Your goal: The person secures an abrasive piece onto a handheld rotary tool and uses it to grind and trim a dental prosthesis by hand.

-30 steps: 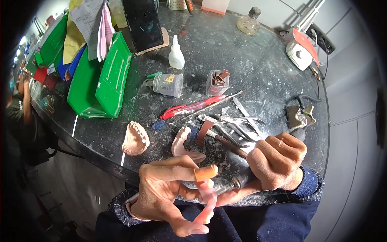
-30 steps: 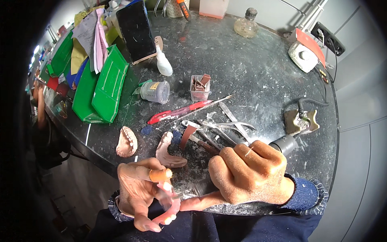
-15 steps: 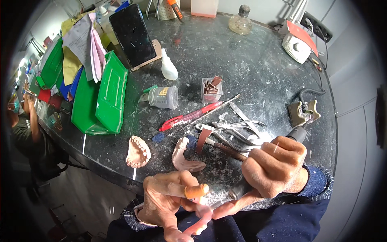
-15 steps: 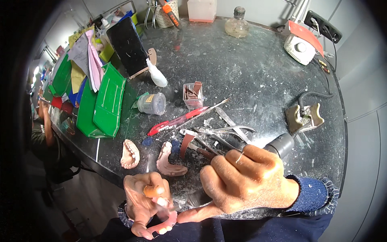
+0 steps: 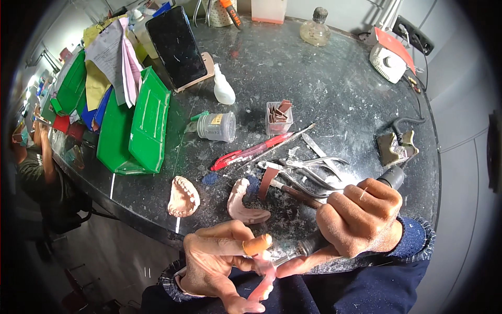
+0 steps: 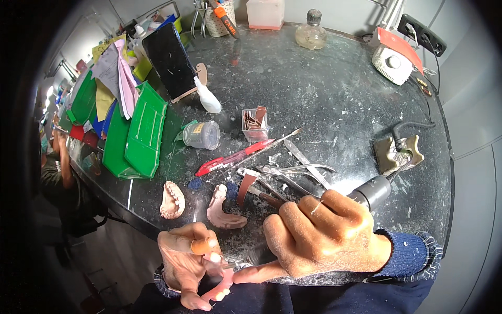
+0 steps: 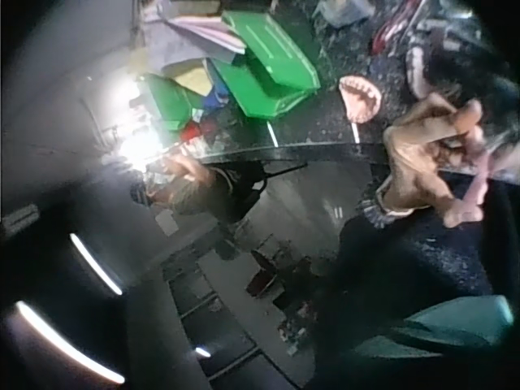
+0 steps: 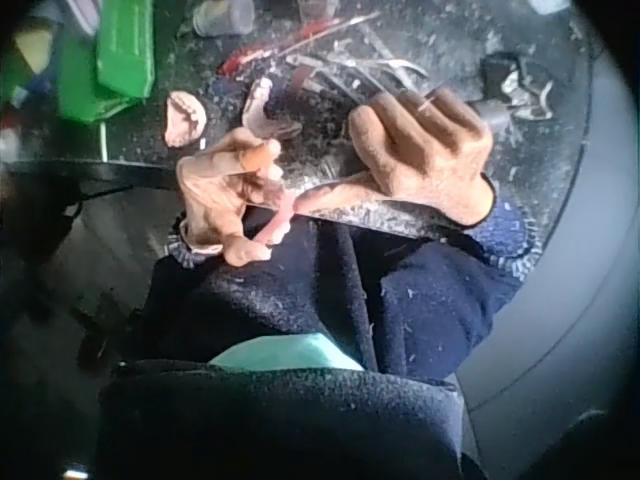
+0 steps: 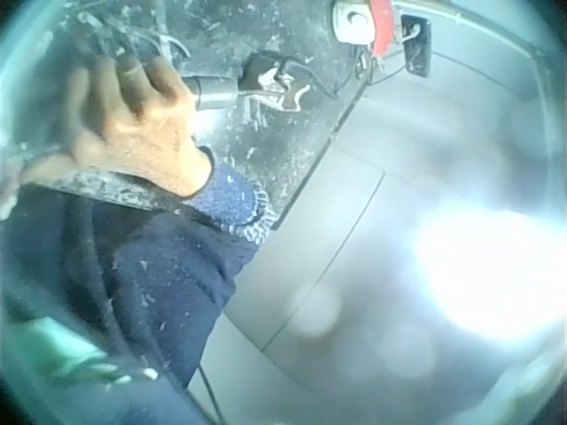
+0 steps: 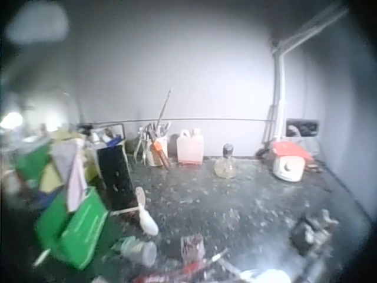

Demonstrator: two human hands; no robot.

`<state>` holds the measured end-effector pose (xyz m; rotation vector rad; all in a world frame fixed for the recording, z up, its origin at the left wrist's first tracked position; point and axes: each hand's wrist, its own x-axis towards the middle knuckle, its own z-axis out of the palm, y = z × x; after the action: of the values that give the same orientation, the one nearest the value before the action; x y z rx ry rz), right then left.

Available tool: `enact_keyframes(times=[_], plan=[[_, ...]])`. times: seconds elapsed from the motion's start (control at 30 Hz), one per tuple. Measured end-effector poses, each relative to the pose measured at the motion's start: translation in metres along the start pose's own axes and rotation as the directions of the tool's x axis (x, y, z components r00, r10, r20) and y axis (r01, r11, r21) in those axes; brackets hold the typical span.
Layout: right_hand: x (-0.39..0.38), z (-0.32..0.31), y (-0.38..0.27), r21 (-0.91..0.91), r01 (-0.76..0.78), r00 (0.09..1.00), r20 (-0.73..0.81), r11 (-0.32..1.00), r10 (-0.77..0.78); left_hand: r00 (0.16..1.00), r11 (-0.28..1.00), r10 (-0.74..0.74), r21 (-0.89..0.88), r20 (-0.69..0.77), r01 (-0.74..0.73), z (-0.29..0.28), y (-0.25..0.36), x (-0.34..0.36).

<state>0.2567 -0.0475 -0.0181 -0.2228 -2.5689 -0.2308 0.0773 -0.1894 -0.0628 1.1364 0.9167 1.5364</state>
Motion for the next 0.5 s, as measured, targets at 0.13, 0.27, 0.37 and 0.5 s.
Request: enact_keyframes(times=[0.13, 0.27, 0.37, 0.5], plan=[[0.0001, 0.0027, -0.001, -0.013, 0.002, 0.999, -0.045, 1.0, -0.003, 0.998, 0.997, 0.014, 0.069, 0.06, -0.018, -0.0032, 0.0014, -0.0026], [0.0, 0.0031, -0.0013, 0.01, 0.009, 1.0, -0.03, 1.0, -0.009, 0.999, 0.996, -0.03, -0.08, -0.035, 0.027, 0.0047, 0.0017, -0.0042], [0.0023, 0.0012, -0.0013, 0.025, 0.003, 0.999, -0.035, 1.0, -0.002, 0.997, 0.985, -0.048, -0.166, -0.059, 0.038, 0.0059, 0.0008, -0.0064], [0.0021, 0.0015, -0.0016, 0.045, -0.019, 1.0, 0.013, 0.999, 0.018, 0.994, 0.971, -0.081, -0.231, -0.075, 0.062, 0.006, 0.0007, -0.0075]])
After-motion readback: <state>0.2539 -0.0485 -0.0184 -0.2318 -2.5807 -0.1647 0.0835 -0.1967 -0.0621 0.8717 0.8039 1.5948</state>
